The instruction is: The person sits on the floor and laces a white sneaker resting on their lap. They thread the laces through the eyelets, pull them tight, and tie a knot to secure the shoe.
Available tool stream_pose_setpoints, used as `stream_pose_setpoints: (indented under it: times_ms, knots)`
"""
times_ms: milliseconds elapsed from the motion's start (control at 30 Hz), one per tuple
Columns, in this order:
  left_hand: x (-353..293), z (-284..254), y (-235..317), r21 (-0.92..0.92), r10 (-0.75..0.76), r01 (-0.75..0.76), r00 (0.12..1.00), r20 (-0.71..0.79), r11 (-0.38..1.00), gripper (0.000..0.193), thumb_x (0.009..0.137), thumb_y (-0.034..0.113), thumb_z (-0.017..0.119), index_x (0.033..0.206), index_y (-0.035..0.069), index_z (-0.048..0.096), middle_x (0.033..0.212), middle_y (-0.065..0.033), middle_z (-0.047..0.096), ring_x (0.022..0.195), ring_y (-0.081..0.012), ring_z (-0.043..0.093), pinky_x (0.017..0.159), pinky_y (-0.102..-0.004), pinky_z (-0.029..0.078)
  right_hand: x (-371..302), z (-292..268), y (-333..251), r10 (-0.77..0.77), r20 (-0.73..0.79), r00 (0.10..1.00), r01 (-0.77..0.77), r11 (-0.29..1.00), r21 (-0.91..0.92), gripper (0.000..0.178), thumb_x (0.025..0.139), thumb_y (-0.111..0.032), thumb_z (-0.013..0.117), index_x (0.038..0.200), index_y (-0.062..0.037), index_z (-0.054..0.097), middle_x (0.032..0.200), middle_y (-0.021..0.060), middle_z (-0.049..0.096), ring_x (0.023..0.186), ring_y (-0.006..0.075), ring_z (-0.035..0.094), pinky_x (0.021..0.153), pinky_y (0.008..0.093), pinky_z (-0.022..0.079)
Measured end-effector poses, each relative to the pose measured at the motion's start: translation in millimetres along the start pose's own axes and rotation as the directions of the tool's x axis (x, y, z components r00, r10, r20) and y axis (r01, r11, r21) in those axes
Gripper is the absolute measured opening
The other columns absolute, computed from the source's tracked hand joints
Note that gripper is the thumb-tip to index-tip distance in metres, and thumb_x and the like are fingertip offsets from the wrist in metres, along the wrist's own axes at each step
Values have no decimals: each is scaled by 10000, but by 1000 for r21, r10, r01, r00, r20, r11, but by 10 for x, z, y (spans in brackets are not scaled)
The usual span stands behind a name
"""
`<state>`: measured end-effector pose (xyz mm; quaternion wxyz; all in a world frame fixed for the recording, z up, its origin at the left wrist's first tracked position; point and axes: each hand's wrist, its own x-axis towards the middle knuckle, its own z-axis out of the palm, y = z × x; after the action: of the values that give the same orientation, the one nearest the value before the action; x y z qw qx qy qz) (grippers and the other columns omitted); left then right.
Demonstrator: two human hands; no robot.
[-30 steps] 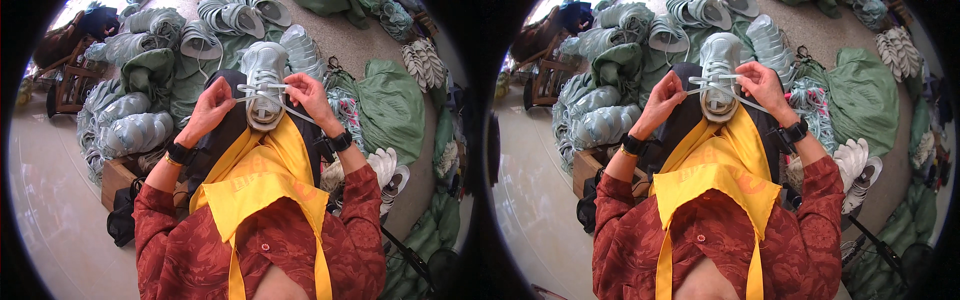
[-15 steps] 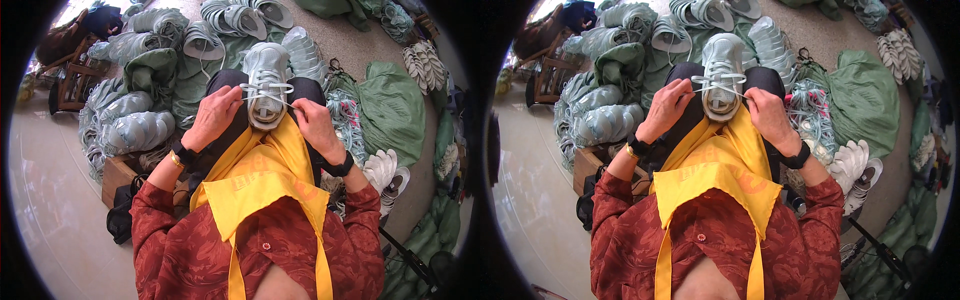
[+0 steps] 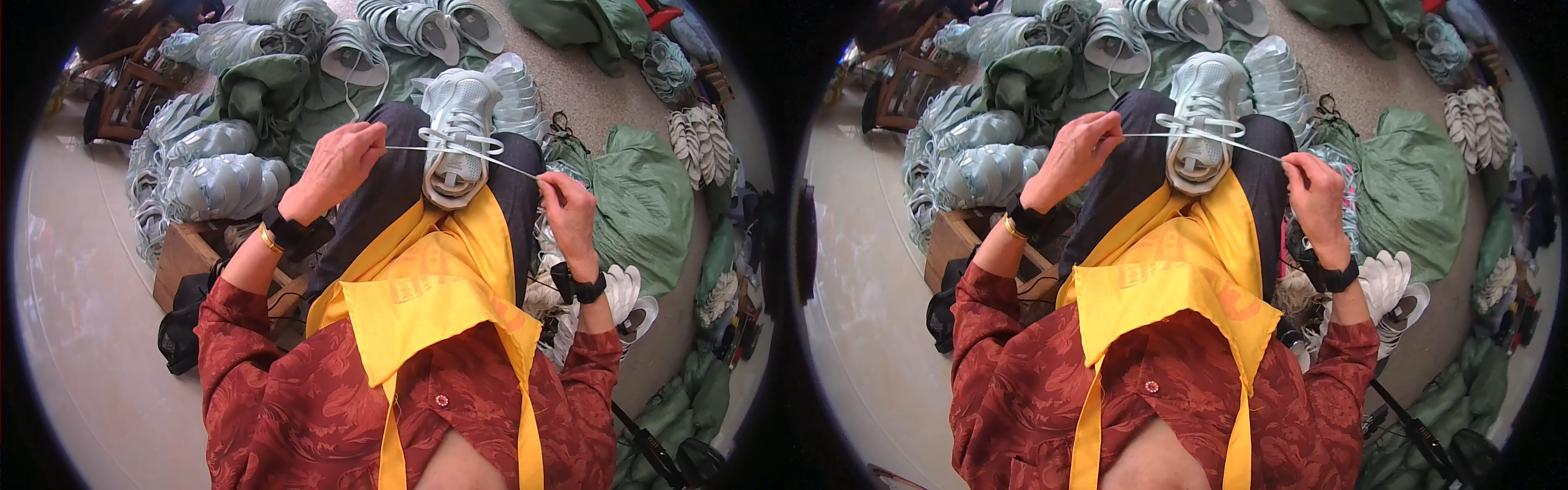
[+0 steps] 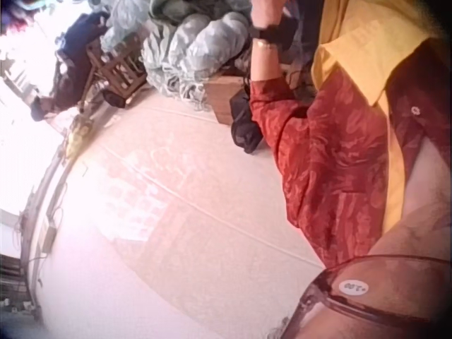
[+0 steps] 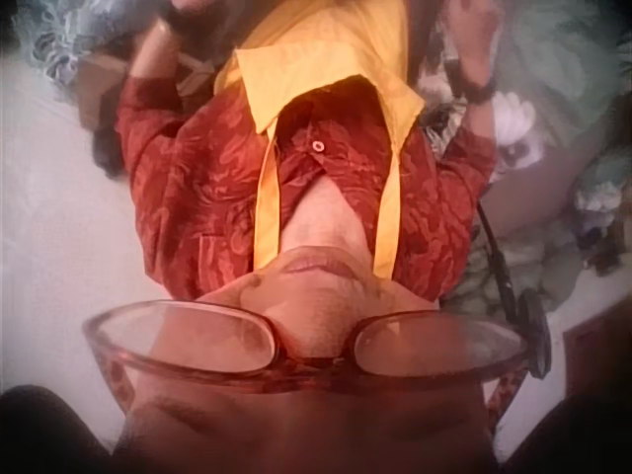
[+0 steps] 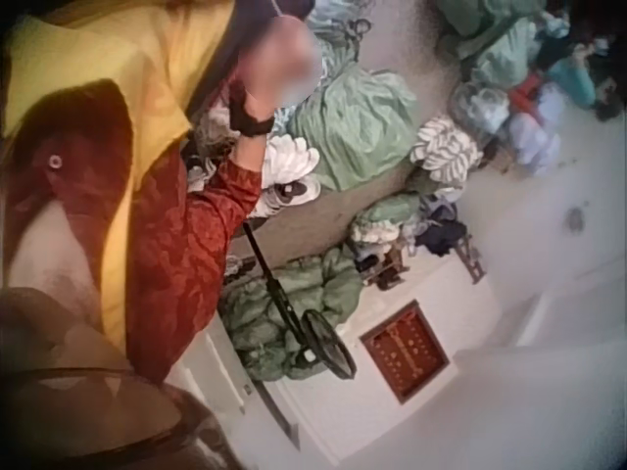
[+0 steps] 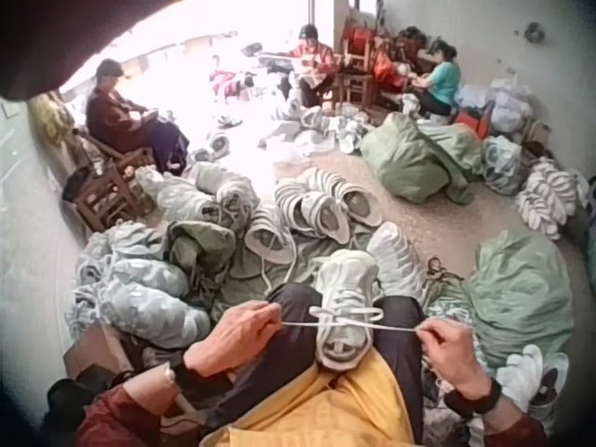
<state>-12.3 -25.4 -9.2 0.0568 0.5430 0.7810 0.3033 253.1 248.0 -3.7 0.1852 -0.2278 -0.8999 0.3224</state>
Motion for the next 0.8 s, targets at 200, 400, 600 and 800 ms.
stream_pose_setpoints:
  times_ms: [200, 400, 600, 800]
  knots:
    - [-94, -130, -135, 109, -20, 16, 999, 36, 994, 109, 873, 76, 668, 888, 45, 565, 805, -98, 605, 838, -315, 562, 772, -421, 466, -96, -181, 243, 88, 23, 996, -87, 996, -20, 112, 963, -30, 658, 1045, 1, 728, 790, 16, 704, 623, 65, 636, 561, 234, 513]
    - [-314, -370, -375, 85, -90, 87, 995, 33, 993, 106, 874, 65, 677, 888, 35, 577, 790, -85, 620, 814, -281, 563, 727, -401, 470, -253, -321, 526, 221, -29, 975, -220, 974, 51, 95, 948, -35, 667, 1013, 1, 727, 770, 47, 704, 602, 96, 653, 554, 258, 510]
    - [-505, -650, -494, 112, -238, 232, 970, 51, 966, 103, 868, 62, 669, 900, 28, 577, 808, -101, 648, 826, -303, 582, 759, -415, 468, -357, -371, 720, 273, 13, 962, -273, 962, 26, 128, 960, -49, 663, 1058, -6, 734, 786, 9, 709, 614, 65, 633, 571, 228, 515]
    - [-553, -822, -541, 142, -284, 275, 957, 50, 951, 97, 873, 51, 680, 894, 8, 596, 778, -105, 638, 770, -285, 575, 699, -392, 463, -358, -323, 689, 266, 46, 963, -265, 964, -26, 102, 950, -75, 661, 969, 11, 711, 707, 48, 686, 564, 114, 651, 535, 267, 502]
